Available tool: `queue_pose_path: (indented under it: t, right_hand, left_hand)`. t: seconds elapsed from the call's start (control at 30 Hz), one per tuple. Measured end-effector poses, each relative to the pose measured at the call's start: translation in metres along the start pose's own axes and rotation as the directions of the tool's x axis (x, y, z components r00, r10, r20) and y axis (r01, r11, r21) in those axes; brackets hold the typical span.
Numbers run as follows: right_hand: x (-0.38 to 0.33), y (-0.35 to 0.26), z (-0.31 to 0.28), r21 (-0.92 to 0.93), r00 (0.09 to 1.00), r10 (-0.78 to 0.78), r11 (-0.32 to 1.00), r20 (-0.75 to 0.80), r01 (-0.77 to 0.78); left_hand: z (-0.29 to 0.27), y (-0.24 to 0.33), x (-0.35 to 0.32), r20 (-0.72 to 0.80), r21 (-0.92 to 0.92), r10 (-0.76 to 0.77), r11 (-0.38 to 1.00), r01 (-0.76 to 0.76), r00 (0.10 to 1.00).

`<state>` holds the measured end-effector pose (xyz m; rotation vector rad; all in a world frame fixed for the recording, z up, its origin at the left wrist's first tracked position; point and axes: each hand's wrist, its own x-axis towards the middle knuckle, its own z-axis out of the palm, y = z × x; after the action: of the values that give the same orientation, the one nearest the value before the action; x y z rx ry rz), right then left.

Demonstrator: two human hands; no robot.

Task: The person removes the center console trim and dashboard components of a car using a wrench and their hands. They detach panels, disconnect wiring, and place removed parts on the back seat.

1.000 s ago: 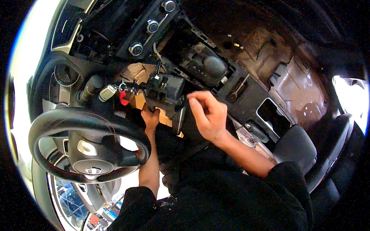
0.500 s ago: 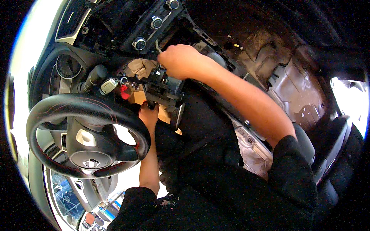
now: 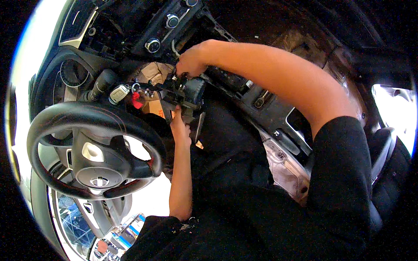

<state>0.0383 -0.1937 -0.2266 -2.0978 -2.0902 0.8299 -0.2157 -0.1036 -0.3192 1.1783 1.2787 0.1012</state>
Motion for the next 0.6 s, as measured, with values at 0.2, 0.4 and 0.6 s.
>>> queue_pose_path:
  t: [0.2, 0.4, 0.6]
  right_hand:
    - [0.006, 0.015, 0.002, -0.018, 0.995, -0.086, 0.996, 0.046, 0.086]
    - [0.008, 0.018, -0.004, -0.104, 0.977, -0.211, 0.972, 0.033, 0.213]
    - [0.006, 0.022, 0.005, -0.166, 0.967, -0.252, 0.955, -0.03, 0.244]
  left_hand:
    - [-0.003, 0.003, 0.018, 0.125, -0.114, 0.057, 0.992, -0.043, 0.991]
    - [-0.001, -0.017, 0.055, 0.153, -0.255, 0.109, 0.965, -0.068, 0.982]
    - [-0.005, -0.016, 0.059, 0.218, -0.321, 0.064, 0.947, 0.01, 0.974]
